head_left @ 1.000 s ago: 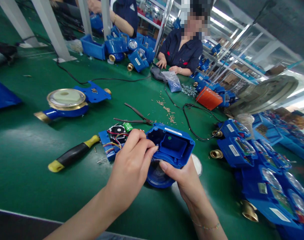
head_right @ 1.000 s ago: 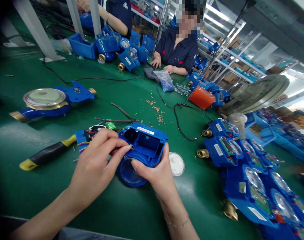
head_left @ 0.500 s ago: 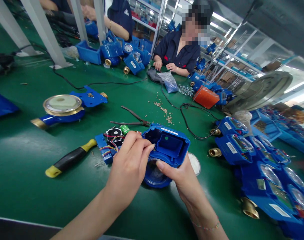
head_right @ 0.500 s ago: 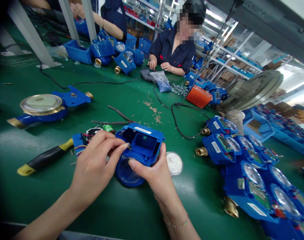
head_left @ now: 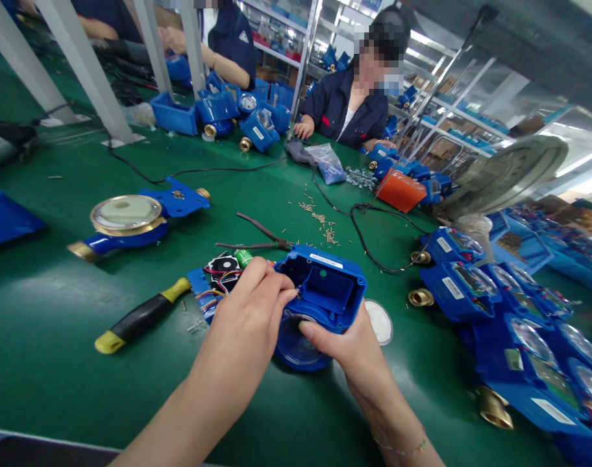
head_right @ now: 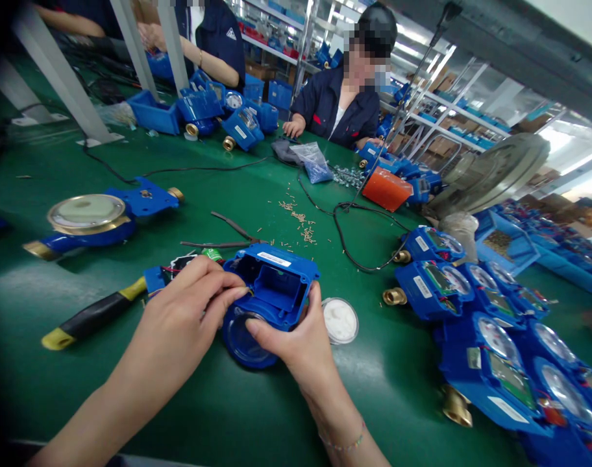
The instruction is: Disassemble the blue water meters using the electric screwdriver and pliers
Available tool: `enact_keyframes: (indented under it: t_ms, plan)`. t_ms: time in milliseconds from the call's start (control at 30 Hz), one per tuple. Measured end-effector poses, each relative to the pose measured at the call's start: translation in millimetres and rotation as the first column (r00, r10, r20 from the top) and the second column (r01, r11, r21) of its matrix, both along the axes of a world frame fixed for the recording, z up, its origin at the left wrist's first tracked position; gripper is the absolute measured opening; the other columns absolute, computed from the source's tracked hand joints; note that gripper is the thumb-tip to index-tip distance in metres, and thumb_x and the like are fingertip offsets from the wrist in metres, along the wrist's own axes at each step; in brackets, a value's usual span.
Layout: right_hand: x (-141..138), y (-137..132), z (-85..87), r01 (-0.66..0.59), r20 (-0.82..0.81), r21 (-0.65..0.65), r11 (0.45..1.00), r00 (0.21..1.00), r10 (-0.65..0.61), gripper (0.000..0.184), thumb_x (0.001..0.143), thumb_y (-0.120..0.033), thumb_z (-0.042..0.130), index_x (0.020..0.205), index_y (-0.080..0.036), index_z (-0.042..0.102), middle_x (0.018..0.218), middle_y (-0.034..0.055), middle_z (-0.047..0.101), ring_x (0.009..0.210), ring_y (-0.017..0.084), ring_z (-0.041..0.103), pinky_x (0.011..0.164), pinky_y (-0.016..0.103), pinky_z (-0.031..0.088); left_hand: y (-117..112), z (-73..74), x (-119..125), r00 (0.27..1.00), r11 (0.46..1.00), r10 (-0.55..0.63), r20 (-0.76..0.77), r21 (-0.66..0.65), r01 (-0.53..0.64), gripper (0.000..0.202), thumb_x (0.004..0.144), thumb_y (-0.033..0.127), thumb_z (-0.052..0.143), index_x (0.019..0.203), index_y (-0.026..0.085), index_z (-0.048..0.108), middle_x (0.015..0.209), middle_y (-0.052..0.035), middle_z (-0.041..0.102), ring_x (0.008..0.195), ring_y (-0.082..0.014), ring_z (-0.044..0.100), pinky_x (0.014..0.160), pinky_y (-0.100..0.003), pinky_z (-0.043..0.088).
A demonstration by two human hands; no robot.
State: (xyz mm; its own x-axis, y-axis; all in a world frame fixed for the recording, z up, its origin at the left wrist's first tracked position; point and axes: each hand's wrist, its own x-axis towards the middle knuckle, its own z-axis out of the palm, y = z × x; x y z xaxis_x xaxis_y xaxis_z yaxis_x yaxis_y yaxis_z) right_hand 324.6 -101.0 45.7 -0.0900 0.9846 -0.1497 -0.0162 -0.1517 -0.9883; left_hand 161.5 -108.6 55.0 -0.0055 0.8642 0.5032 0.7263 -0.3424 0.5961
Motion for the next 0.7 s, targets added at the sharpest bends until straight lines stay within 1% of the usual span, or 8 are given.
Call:
enact_keyframes:
  t_ms: [100, 167, 233, 300, 400, 500, 600, 700]
  plan:
    - [1.5, 0.7, -1.1, -0.014, 0.029, 0.017, 1.000, 0.999, 0.014, 0.089, 0.055, -0.032, 0.093, 0.130, -0.024, 0.046, 0.120, 0.0093, 0.071, 0.109, 0.032, 0.069, 0.097, 0.047, 0.054, -2.4, 2.1, -4.1, 0.999, 0.997, -0.003, -0.047, -0.073, 0.000, 0.018, 0.096, 0.017, 0.050, 0.086, 0.021, 0.066, 0.087, -0.0007, 0.054, 0.075, -0.0143, 0.062, 0.065, -0.027, 0.049]
    - [2.6, 0.7, -1.3, -0.028, 0.031, 0.015, 0.999, 0.999, 0.028, 0.090, 0.055, -0.032, 0.093, 0.131, -0.024, 0.045, 0.117, 0.0091, 0.072, 0.107, 0.032, 0.069, 0.096, 0.047, 0.055, -2.9, 1.9, -4.7, 0.998, 0.995, -0.003, -0.067, -0.101, -0.003, 0.019, 0.096, 0.020, 0.050, 0.086, 0.022, 0.066, 0.085, -0.0004, 0.053, 0.071, -0.0143, 0.061, 0.062, -0.027, 0.048]
    - [3.3, 0.3, -0.8, -0.025, 0.019, 0.010, 1.000, 0.999, 0.025, 0.088, 0.057, -0.033, 0.092, 0.131, -0.024, 0.046, 0.116, 0.0082, 0.073, 0.107, 0.031, 0.070, 0.095, 0.046, 0.055, -2.1, 0.9, -4.0, 0.997, 0.994, -0.030, -0.065, -0.109, 0.023, 0.020, 0.096, 0.020, 0.049, 0.086, 0.021, 0.066, 0.085, -0.0004, 0.053, 0.072, -0.0142, 0.061, 0.064, -0.027, 0.048]
    - [3.8, -0.1, -0.1, -0.007, 0.014, 0.018, 1.000, 1.000, 0.007, 0.086, 0.057, -0.033, 0.092, 0.130, -0.025, 0.048, 0.115, 0.0076, 0.073, 0.108, 0.031, 0.069, 0.096, 0.045, 0.055, -1.0, -0.7, -2.6, 0.996, 0.994, -0.069, -0.050, -0.084, 0.065, 0.019, 0.097, 0.017, 0.047, 0.087, 0.020, 0.064, 0.088, -0.0008, 0.054, 0.075, -0.0134, 0.061, 0.067, -0.026, 0.048]
    - [4.2, -0.1, 0.7, 0.006, 0.016, 0.012, 1.000, 1.000, -0.006, 0.087, 0.055, -0.033, 0.093, 0.130, -0.024, 0.049, 0.117, 0.0083, 0.072, 0.110, 0.032, 0.068, 0.098, 0.046, 0.054, -0.8, -3.4, -0.1, 0.996, 0.997, -0.076, -0.045, 0.000, 0.076, 0.016, 0.096, 0.012, 0.048, 0.090, 0.017, 0.062, 0.092, -0.0015, 0.052, 0.080, -0.0122, 0.060, 0.071, -0.025, 0.047]
    - [4.7, 0.7, 0.4, -0.010, -0.041, -0.026, 1.000, 0.999, 0.009, 0.087, 0.057, -0.033, 0.093, 0.131, -0.023, 0.049, 0.121, 0.0098, 0.072, 0.112, 0.032, 0.068, 0.099, 0.048, 0.054, -2.2, -3.6, 1.3, 0.997, 0.995, -0.066, -0.044, 0.070, 0.069, 0.012, 0.094, 0.008, 0.052, 0.091, 0.016, 0.060, 0.091, -0.0015, 0.050, 0.085, -0.0120, 0.057, 0.076, -0.023, 0.045]
    - [5.1, 1.8, -0.6, -0.027, -0.084, -0.069, 0.997, 0.996, 0.021, 0.086, 0.057, -0.033, 0.093, 0.131, -0.022, 0.051, 0.122, 0.0106, 0.071, 0.111, 0.031, 0.068, 0.099, 0.048, 0.053, -2.9, -0.8, 0.5, 0.994, 0.993, -0.107, 0.008, 0.059, 0.106, 0.012, 0.093, 0.006, 0.054, 0.090, 0.016, 0.061, 0.090, -0.0006, 0.049, 0.084, -0.0101, 0.054, 0.077, -0.019, 0.044]
    - [5.3, 2.8, -0.9, -0.025, -0.102, -0.077, 0.997, 0.995, 0.017, 0.084, 0.055, -0.032, 0.093, 0.128, -0.021, 0.052, 0.122, 0.0113, 0.071, 0.108, 0.031, 0.069, 0.098, 0.048, 0.054, -2.6, 1.0, -1.4, 0.988, 0.989, -0.144, 0.062, 0.040, 0.142, 0.014, 0.092, 0.005, 0.055, 0.089, 0.017, 0.061, 0.089, 0.0000, 0.048, 0.083, -0.0093, 0.053, 0.079, -0.018, 0.044]
